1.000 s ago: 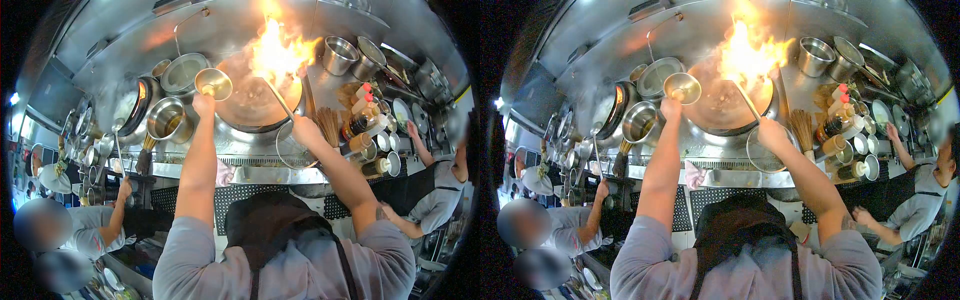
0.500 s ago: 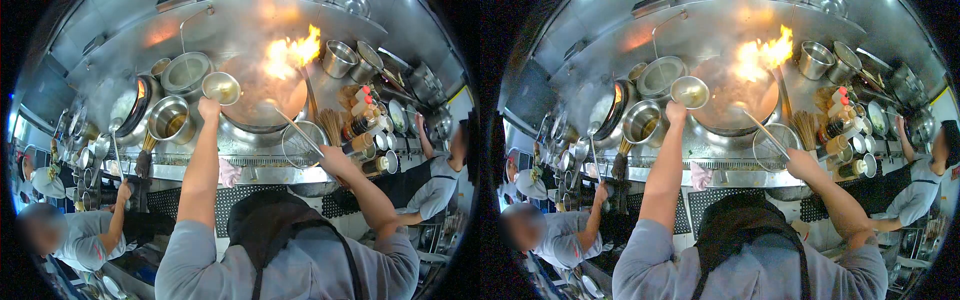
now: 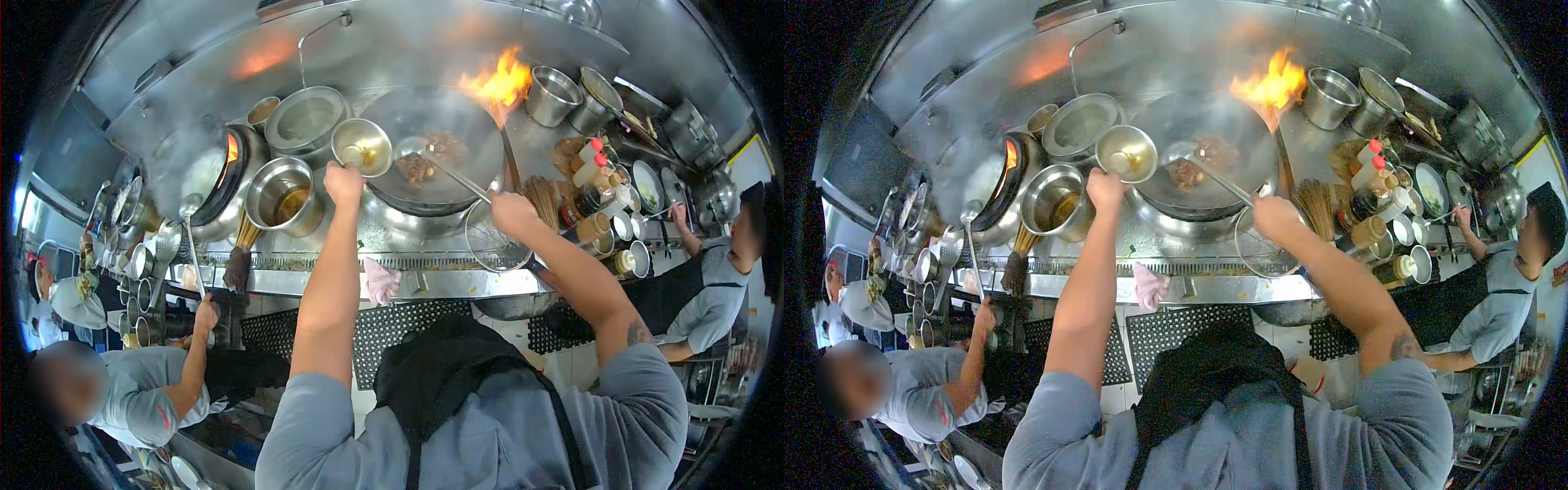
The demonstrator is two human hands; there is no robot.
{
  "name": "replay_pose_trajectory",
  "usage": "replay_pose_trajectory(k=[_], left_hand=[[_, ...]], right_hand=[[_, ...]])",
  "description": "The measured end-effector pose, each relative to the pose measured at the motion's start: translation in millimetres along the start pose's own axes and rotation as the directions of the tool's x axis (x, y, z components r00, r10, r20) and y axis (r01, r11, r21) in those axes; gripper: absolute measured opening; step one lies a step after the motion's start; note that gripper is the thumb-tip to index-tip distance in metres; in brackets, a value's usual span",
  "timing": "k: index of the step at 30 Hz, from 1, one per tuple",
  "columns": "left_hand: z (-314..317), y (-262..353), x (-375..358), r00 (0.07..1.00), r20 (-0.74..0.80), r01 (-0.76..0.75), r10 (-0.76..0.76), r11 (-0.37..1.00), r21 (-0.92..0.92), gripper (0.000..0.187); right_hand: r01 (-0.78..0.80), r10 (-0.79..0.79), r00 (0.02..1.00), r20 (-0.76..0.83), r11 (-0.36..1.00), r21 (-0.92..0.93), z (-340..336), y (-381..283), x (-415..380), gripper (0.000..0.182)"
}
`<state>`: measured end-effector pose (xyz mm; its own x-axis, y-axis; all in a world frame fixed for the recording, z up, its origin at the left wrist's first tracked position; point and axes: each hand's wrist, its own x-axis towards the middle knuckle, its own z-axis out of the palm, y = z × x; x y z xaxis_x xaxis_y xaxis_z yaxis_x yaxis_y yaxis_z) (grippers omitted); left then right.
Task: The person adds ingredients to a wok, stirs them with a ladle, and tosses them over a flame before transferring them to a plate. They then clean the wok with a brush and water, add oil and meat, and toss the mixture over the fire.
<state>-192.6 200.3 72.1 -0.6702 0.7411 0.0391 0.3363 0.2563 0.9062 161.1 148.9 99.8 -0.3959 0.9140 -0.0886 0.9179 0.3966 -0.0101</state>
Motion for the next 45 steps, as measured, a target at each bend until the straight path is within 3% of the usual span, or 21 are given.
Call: replay_pose_trajectory(k=[4,7,10,13,14,17,20,21,23,24,27,28,31,34,37,40,43,44,45], left_hand=[[-1,-14,8,0.998,-0.002,-0.067,0.067,0.997,0.034,0.021],[-2,-6,11,0.996,0.009,-0.085,0.085,0.996,0.024,0.02],[1,13,5,0.994,0.04,-0.1,0.099,0.994,0.031,0.019],[11,27,2,0.995,0.063,-0.078,0.078,0.997,0.01,0.019],[14,28,1,0.996,0.07,-0.063,0.064,0.998,-0.005,0.019],[19,23,7,0.993,0.073,-0.1,0.098,0.994,0.035,0.021],[33,9,23,0.981,0.104,-0.176,0.164,0.978,0.115,0.02],[40,9,24,0.947,0.038,-0.319,0.318,0.928,0.193,0.019],[59,18,15,0.792,-0.05,-0.553,0.608,0.751,0.361,0.019],[62,34,9,0.844,0.17,-0.528,0.509,0.73,0.434,0.015],[100,42,9,0.69,0.423,-0.721,0.588,0.501,0.479,0.02],[108,43,13,0.597,0.582,-0.802,0.551,0.394,0.449,0.018],[120,46,21,0.595,0.578,-0.8,0.558,0.346,0.489,0.018],[110,51,23,0.746,0.414,-0.665,0.522,0.553,0.503,0.017],[103,20,46,0.826,0.043,-0.532,0.562,0.753,0.387,0.016],[74,5,53,0.917,0.029,-0.383,0.398,0.856,0.347,0.02],[51,-6,53,0.942,0.012,-0.32,0.335,0.887,0.334,0.021],[45,-9,54,0.946,0.018,-0.312,0.324,0.892,0.328,0.021],[39,-11,54,0.95,0.025,-0.303,0.312,0.897,0.321,0.022]], right_hand=[[-0.091,0.091,0.996,0.007,0.989,0.116,-29,17,-64,0.025],[-0.072,0.042,0.995,0.094,0.936,0.345,-49,18,-104,0.023],[-0.169,-0.002,0.945,0.327,0.853,0.493,-61,2,-107,0.024],[-0.068,0.019,0.991,0.135,0.925,0.373,1,10,-76,0.025],[-0.135,0.075,0.984,0.163,0.909,0.395,-10,2,-68,0.027],[-0.065,0.068,0.998,0.011,0.869,0.49,-2,21,-58,0.029],[-0.283,0.211,0.959,0.189,0.674,0.682,-27,21,-58,0.023],[-0.349,0.242,0.936,0.255,0.573,0.742,-29,25,-54,0.021],[-0.328,0.238,0.94,0.245,0.423,0.845,-16,29,-51,0.019],[-0.32,0.242,0.938,0.247,0.338,0.885,-9,30,-55,0.018],[-0.322,0.295,0.921,0.254,0.21,0.923,-2,25,-62,0.019],[-0.326,0.298,0.919,0.259,0.203,0.923,4,28,-62,0.02],[-0.363,0.323,0.897,0.301,0.15,0.92,-3,27,-64,0.018],[-0.373,0.294,0.896,0.332,0.096,0.923,14,35,-63,0.015],[-0.448,0.222,0.876,0.427,0.05,0.893,1,24,-69,0.014],[-0.442,0.129,0.895,0.427,0.132,0.887,13,13,-66,0.015],[-0.394,0.128,0.919,0.374,0.358,0.847,25,-3,-46,0.015],[-0.387,0.135,0.922,0.363,0.33,0.861,27,-13,-41,0.019],[-0.442,0.114,0.897,0.428,0.166,0.881,26,-19,-39,0.02]])
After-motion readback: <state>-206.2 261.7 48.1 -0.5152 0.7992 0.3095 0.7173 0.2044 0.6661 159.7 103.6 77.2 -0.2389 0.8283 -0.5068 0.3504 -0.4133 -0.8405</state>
